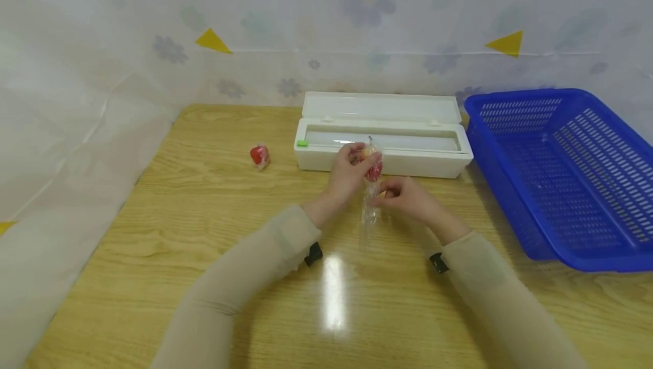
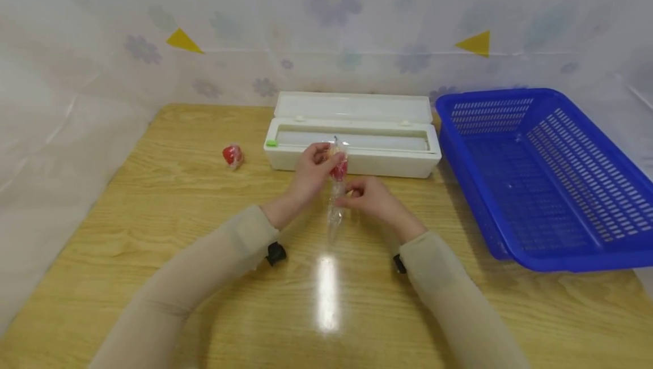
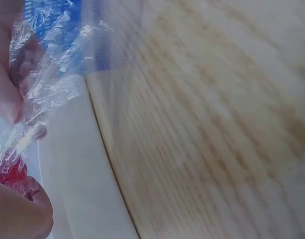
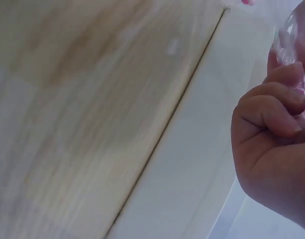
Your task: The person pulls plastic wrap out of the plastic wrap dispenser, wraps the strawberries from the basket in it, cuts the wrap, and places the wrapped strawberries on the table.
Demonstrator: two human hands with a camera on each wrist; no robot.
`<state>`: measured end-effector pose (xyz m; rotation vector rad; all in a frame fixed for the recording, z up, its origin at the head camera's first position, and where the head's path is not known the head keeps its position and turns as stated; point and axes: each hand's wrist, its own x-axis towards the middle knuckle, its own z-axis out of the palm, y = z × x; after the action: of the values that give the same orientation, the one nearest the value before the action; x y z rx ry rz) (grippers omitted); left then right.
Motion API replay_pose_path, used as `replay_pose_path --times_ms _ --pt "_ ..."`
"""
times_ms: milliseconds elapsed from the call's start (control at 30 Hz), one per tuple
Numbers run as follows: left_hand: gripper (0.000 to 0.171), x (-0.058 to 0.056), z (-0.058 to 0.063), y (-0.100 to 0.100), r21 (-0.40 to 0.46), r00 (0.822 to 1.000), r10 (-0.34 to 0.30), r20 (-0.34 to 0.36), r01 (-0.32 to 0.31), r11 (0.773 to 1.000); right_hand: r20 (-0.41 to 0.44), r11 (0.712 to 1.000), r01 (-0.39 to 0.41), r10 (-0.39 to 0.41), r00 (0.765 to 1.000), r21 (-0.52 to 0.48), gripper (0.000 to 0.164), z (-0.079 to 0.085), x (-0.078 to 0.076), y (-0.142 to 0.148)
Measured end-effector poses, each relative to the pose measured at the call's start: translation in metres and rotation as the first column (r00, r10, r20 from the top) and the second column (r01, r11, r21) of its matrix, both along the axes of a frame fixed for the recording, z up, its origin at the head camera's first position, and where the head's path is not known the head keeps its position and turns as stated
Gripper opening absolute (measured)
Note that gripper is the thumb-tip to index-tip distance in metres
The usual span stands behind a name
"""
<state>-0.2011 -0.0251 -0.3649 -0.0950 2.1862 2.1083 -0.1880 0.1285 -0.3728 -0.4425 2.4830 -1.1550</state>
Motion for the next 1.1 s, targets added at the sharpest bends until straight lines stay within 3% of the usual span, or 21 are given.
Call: replay_pose_path --times_ms 133,333,533,667,733,867,967,1100 --pt "0.044 -0.0022 -0.0016 -0.0030 0.051 0.997 0.021 0.072 -0.025 0.998 0.007 1.000 0.028 -0.028 1.000 -0.006 0.022 -0.0028 0.0007 -0.0026" --pt "0.042 0.0009 -0.0002 -0.0055 0.101 0.986 -0.034 0.161 0.017 0.995 0.019 0.981 0.164 -0.163 0.986 -0.103 0.024 -0.0027 -0.0008 -0.0069" --pt "0.036 0.0027 0.0011 -0.0080 0.112 0.980 -0.119 0.157 0.102 0.988 0.080 0.909 0.291 -0.280 0.957 -0.298 0.039 -0.0002 -0.0021 -0.0044" --pt "0.029 0.0023 0.0007 -0.0096 0.182 0.960 -0.172 0.220 0.132 0.974 0.114 0.851 0.312 -0.292 0.950 -0.422 0.040 0.0018 -0.0028 -0.0023" --pt "0.026 0.0018 0.0010 -0.0100 0.209 0.946 -0.189 0.262 0.135 0.969 0.124 0.831 0.333 -0.311 0.942 -0.445 0.037 0.0021 -0.0028 -0.0016" --pt "0.032 0.0017 0.0016 -0.0087 0.228 0.929 -0.246 0.278 0.184 0.956 0.109 0.825 0.409 -0.399 0.910 -0.390 0.033 0.0019 -0.0035 -0.0009" --pt "0.037 0.0025 0.0026 -0.0067 0.204 0.933 -0.250 0.258 0.200 0.958 0.182 0.846 0.406 -0.364 0.913 -0.346 0.044 0.0026 -0.0047 0.0002" --pt "0.041 0.0034 0.0037 -0.0052 0.130 0.957 -0.204 0.207 0.180 0.975 0.342 0.849 0.298 -0.150 0.928 -0.437 0.064 0.0035 -0.0060 0.0003"
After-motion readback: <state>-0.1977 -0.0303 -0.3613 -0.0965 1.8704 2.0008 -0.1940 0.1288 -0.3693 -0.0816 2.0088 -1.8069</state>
